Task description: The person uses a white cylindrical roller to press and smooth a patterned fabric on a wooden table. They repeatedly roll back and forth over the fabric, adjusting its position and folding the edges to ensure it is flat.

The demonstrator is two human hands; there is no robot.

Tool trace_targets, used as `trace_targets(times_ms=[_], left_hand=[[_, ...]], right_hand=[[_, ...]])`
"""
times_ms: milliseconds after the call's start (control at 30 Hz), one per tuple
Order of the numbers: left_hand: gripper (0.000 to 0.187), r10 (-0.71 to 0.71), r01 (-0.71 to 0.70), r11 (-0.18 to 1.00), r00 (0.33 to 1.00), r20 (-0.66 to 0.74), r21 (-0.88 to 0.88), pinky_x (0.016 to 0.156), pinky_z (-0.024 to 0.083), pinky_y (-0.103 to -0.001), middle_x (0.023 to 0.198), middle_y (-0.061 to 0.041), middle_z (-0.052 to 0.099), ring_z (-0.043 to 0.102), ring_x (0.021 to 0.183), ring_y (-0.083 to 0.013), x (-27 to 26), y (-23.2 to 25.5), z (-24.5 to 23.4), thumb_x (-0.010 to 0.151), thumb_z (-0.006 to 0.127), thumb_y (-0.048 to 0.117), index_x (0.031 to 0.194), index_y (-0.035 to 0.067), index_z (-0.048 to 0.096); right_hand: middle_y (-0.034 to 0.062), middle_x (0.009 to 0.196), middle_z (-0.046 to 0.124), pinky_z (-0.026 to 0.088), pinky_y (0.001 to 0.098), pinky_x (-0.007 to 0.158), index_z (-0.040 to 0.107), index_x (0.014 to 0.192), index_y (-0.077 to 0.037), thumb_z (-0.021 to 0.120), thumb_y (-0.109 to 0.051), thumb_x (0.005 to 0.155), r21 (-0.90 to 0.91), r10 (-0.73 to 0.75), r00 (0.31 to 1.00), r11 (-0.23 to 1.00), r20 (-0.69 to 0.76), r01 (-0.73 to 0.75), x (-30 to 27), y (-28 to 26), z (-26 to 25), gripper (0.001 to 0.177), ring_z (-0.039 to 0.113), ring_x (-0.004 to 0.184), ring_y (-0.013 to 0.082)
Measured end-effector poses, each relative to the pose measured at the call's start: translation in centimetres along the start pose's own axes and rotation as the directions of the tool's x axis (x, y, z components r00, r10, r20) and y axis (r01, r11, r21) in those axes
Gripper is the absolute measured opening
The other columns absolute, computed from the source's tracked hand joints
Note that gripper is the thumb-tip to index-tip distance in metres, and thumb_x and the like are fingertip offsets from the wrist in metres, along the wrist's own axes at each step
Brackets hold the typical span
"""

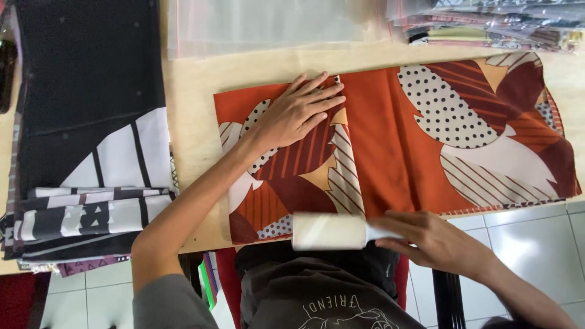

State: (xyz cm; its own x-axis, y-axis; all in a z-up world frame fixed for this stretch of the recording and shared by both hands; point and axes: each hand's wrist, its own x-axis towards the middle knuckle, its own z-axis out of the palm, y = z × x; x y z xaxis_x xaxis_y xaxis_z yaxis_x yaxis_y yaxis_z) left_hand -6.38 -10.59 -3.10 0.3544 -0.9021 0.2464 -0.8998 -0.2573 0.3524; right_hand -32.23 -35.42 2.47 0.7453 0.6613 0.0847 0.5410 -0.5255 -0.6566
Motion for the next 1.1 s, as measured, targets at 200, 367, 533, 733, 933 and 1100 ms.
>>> trace_targets(times_ms=[200, 367, 533, 733, 933, 1100], left_hand=[[0.057, -0.115, 0.114, 0.989, 0.993, 0.009, 0.092, 0.130, 0.010, -0.055, 0.167, -0.012, 0.026, 0.016, 0.156, -0.0308, -0.7, 6.7, -0.4, 0.109, 0.041, 0.041, 0.157, 0.010, 0.036], [0.088, -0.159, 0.151, 0.978, 0.986, 0.044, 0.141, 0.130, 0.007, -0.054, 0.172, -0.011, 0.011, 0.006, 0.160, -0.0329, -3.6, 10.0, 1.6, 0.100, 0.022, 0.071, 0.164, 0.010, 0.015], [0.086, -0.142, 0.137, 0.983, 0.989, 0.031, 0.125, 0.127, 0.011, -0.054, 0.170, -0.012, 0.021, 0.016, 0.157, -0.0357, -3.4, 10.4, 0.9, 0.099, 0.044, 0.064, 0.161, 0.007, 0.027], [0.084, -0.134, 0.131, 0.983, 0.991, 0.014, 0.127, 0.128, 0.015, -0.055, 0.171, -0.010, 0.018, 0.016, 0.159, -0.0344, -3.4, 10.5, 0.6, 0.101, 0.037, 0.065, 0.163, 0.010, 0.022], [0.085, -0.148, 0.143, 0.979, 0.989, 0.024, 0.147, 0.127, 0.016, -0.055, 0.171, -0.011, 0.018, 0.017, 0.158, -0.0349, -3.4, 10.4, 0.9, 0.100, 0.037, 0.066, 0.163, 0.010, 0.022], [0.085, -0.145, 0.137, 0.977, 0.989, 0.034, 0.164, 0.128, 0.016, -0.054, 0.171, -0.009, 0.018, 0.016, 0.158, -0.0335, -3.2, 10.5, 0.6, 0.101, 0.034, 0.067, 0.163, 0.011, 0.021]], right_hand=[[-0.0010, 0.058, 0.051, 0.031, 0.0283, 0.045, 0.052, 0.118, -0.008, 0.056, -0.015, 0.099, 0.230, 0.434, 0.776, 0.901, -0.457, -0.368, -4.3, -0.5, 4.6, 0.020, 0.032, 0.044, 0.0108], [0.0060, 0.095, 0.074, 0.053, 0.0317, 0.066, 0.072, 0.099, -0.011, 0.044, -0.013, 0.100, 0.448, 0.506, 0.787, 0.830, -0.353, -0.332, -2.0, -2.8, 7.3, 0.028, 0.069, 0.073, 0.0176], [0.0152, 0.090, 0.077, 0.056, 0.0396, 0.066, 0.076, 0.097, -0.005, 0.051, -0.008, 0.093, 0.451, 0.627, 0.635, 0.774, -0.451, -0.444, -6.0, -0.6, 6.6, 0.025, 0.072, 0.070, 0.0255], [0.0024, 0.065, 0.044, 0.032, 0.0301, 0.058, 0.073, 0.108, -0.010, 0.050, -0.002, 0.105, 0.310, 0.796, 0.225, 0.455, -0.561, -0.835, -14.7, 2.1, 2.1, 0.025, 0.029, 0.056, 0.0133], [0.0073, 0.104, 0.074, 0.056, 0.0352, 0.081, 0.069, 0.129, -0.011, 0.051, 0.001, 0.099, 0.103, 0.637, 0.562, 0.705, -0.528, -0.702, -11.4, 3.2, 5.8, 0.037, 0.072, 0.087, 0.0202], [0.0178, 0.098, 0.077, 0.062, 0.0292, 0.043, 0.074, 0.112, -0.007, 0.053, -0.003, 0.098, 0.136, 0.406, 0.825, 0.913, -0.393, -0.384, -5.0, 0.9, 3.7, 0.025, 0.073, 0.055, 0.0183]])
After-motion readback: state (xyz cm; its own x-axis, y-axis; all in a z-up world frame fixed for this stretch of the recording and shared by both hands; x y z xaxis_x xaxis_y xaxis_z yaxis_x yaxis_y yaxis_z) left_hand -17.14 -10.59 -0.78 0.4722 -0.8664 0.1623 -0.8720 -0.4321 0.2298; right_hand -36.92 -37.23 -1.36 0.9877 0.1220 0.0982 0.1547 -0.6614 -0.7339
